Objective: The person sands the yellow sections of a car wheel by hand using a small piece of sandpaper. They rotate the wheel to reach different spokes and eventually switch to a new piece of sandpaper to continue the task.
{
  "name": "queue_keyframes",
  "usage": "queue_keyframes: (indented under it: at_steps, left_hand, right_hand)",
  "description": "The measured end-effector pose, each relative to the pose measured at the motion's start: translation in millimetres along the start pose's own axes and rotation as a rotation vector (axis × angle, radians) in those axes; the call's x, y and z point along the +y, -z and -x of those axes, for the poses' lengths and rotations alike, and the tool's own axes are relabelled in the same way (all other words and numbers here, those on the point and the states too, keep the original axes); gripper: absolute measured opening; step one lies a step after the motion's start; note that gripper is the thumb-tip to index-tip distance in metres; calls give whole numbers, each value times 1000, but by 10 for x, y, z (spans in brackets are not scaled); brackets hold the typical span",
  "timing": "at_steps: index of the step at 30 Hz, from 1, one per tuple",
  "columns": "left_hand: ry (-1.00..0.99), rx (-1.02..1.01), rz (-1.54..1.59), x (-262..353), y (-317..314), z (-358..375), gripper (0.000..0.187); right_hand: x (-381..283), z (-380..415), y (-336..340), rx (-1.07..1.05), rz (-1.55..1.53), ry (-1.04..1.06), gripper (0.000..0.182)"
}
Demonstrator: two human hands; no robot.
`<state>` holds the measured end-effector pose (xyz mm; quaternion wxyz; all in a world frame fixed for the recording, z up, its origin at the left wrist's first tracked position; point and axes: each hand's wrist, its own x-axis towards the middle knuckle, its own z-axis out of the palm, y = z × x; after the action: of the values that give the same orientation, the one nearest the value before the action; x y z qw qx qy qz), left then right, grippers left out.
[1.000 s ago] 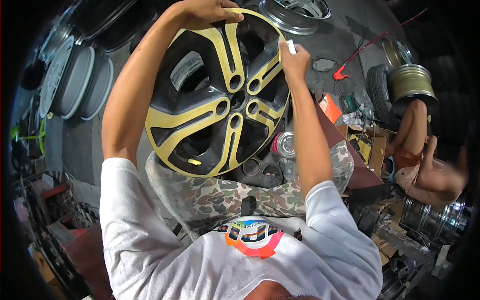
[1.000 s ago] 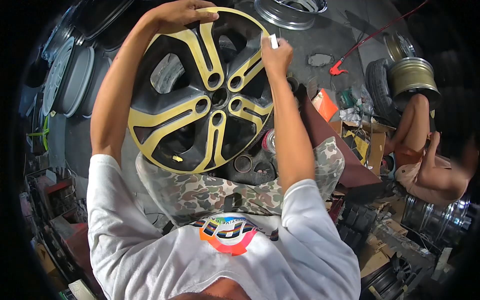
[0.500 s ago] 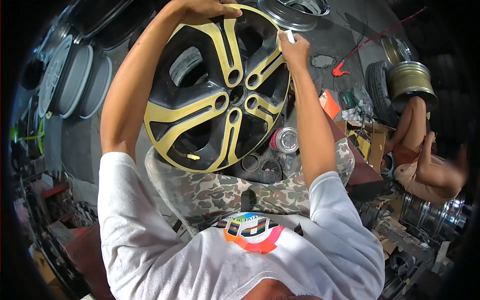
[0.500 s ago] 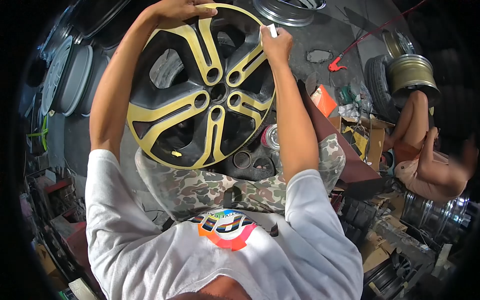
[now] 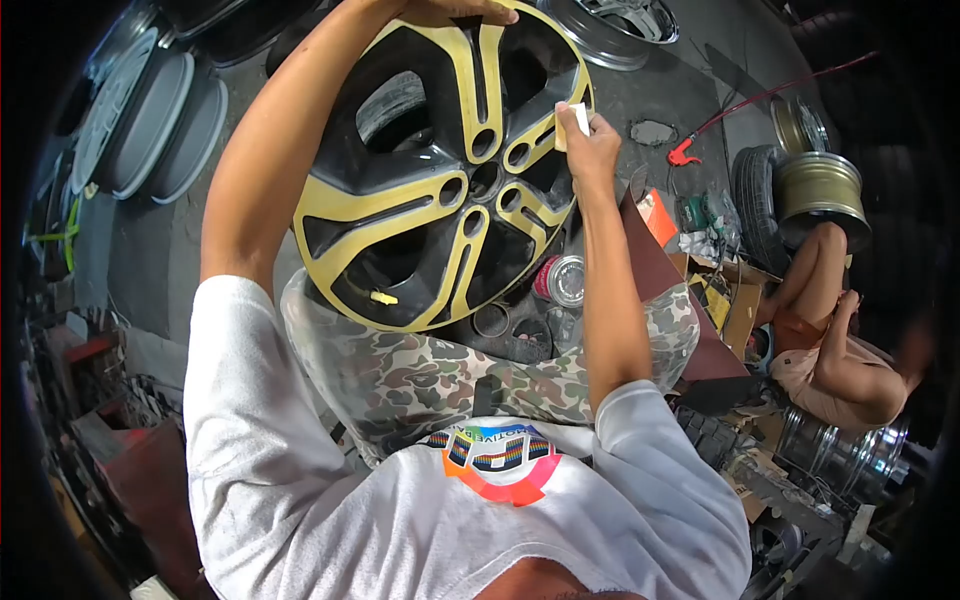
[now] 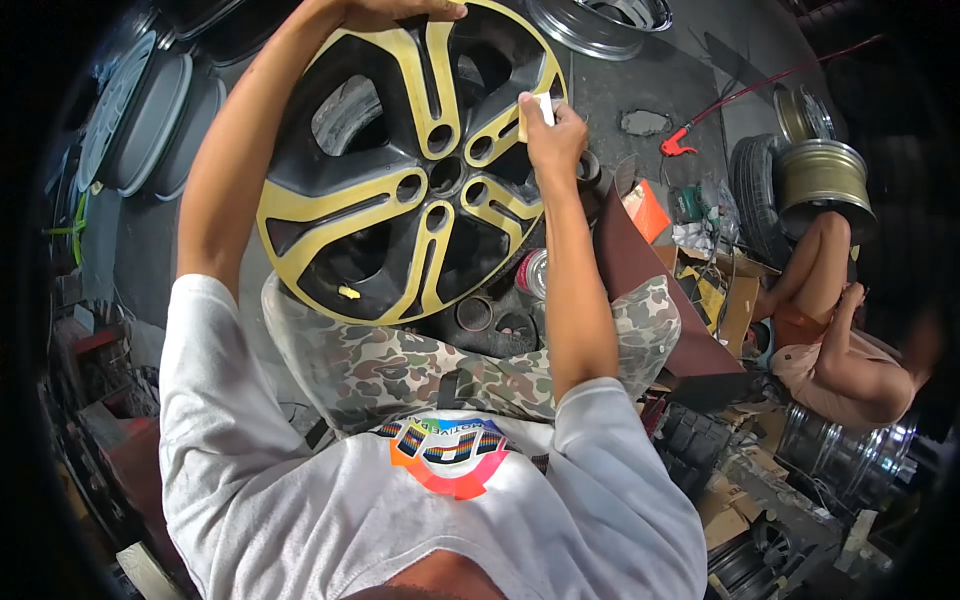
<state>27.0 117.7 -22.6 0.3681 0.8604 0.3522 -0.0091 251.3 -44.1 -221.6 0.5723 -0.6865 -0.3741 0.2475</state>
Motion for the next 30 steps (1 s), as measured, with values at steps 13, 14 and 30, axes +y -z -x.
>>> queue_keyframes:
  at_steps: [13,14,30]
  left_hand:
    - [11,-43,39,-142,-38,-112,42]
    - [14,5,-31,-57,-28,-47,43]
    - [-8,-93,260,-166,-72,-129,39]
  right_hand:
    - [-204,339,-50,-10,-91,-7,37]
    - [-235,391,-62,26,-6,3,36]
    - [-279,678,-93,-76,-44,-19,35]
